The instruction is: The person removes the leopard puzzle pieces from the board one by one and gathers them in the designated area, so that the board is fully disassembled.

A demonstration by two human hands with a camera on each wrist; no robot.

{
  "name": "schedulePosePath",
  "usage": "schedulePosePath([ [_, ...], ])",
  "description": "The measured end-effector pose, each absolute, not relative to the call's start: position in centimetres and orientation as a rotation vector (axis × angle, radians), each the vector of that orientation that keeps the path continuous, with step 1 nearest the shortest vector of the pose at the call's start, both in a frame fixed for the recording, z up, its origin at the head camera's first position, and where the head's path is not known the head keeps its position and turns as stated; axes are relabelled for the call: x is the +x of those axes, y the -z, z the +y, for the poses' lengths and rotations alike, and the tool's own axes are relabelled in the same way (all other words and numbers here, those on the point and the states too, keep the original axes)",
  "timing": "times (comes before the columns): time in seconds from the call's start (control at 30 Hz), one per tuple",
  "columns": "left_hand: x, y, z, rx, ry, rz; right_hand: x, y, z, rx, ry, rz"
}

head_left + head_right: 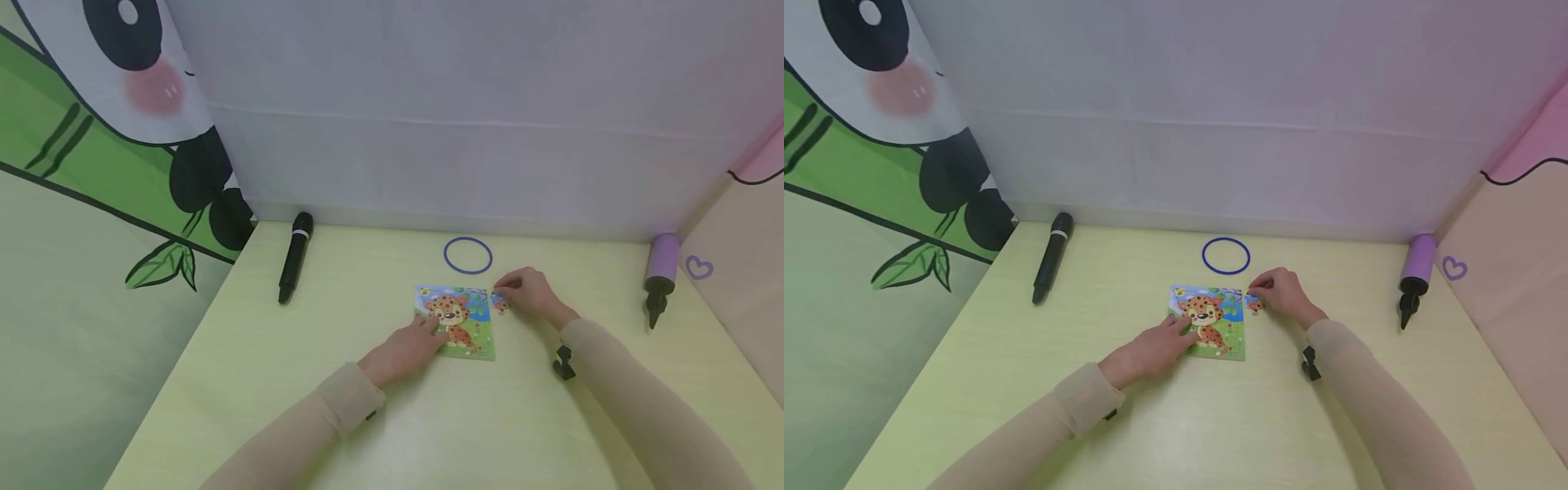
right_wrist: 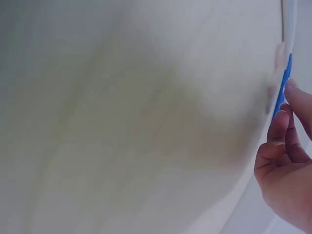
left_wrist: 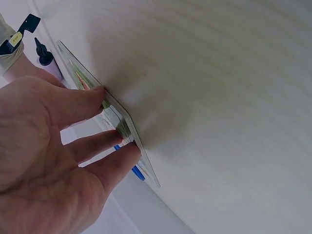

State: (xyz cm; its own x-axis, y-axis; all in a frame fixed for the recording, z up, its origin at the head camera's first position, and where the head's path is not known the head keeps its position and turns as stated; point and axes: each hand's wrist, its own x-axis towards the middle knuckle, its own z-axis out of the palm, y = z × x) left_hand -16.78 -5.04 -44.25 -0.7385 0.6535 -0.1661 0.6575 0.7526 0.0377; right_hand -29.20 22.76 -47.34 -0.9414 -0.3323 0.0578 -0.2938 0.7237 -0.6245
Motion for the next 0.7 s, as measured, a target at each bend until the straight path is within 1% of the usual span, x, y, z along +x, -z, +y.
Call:
schedulePosePath([
  [0.3,-16.8,44.2,-5.2,1.04,0.009,2.778,-28.6,45.7,19.0,-0.581,1.023,2.838],
  [0.57,-16.9,44.4,-5.2,1.083,0.025,2.799,-28.1,45.8,15.6,-0.683,0.972,2.817],
  [0.7,-16.8,44.3,-5.3,1.092,0.04,2.803,-27.8,46.1,14.2,-0.691,0.965,2.789],
])
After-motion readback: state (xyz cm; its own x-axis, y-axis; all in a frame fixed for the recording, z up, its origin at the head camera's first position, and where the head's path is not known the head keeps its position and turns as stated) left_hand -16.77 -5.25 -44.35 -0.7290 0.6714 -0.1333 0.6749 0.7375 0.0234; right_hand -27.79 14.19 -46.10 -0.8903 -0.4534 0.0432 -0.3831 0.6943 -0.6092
